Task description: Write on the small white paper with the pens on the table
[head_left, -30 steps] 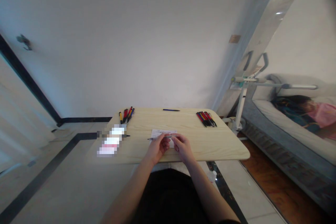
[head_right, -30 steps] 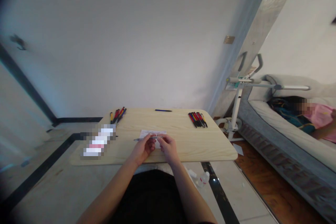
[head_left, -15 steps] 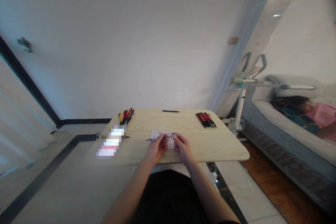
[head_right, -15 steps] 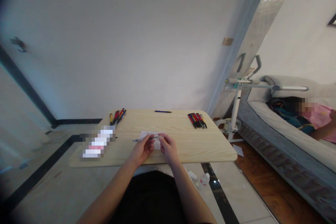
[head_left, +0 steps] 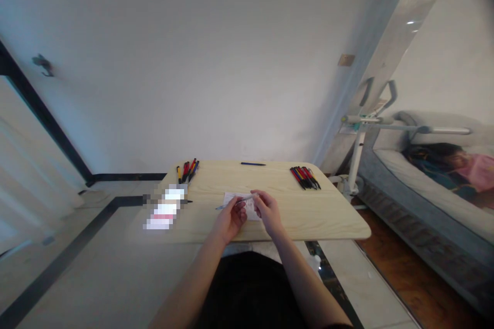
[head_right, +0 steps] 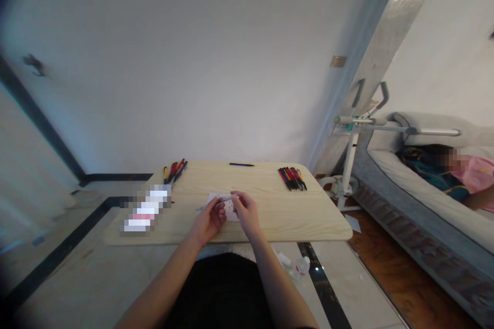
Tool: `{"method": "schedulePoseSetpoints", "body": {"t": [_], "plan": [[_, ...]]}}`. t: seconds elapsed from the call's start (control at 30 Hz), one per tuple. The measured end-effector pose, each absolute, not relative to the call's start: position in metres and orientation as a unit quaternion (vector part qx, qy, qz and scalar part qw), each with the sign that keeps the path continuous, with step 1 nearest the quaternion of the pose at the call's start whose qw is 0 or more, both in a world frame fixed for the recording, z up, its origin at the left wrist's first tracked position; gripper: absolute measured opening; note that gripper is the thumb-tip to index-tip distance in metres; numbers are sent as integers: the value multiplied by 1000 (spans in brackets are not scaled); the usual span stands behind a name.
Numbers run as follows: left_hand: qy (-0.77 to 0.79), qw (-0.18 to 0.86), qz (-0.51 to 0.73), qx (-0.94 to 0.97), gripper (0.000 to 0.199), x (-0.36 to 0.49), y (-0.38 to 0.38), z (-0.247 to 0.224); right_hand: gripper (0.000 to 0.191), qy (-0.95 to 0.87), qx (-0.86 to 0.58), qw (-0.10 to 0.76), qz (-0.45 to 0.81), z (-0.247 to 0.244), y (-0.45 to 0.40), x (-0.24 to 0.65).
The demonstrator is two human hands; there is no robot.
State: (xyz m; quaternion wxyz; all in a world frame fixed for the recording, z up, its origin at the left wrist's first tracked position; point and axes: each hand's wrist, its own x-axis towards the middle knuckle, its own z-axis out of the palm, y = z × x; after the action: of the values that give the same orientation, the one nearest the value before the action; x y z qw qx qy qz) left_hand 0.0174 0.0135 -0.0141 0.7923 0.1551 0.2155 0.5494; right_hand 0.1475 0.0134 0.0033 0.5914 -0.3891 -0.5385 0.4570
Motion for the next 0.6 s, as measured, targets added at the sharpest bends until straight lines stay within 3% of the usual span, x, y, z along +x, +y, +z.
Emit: {"method": "schedulePoseSetpoints", "body": {"t": [0.6], "plan": [[193, 802, 552, 124, 13, 15, 9, -6, 31, -608, -407, 555, 396, 15, 5, 148]]}}
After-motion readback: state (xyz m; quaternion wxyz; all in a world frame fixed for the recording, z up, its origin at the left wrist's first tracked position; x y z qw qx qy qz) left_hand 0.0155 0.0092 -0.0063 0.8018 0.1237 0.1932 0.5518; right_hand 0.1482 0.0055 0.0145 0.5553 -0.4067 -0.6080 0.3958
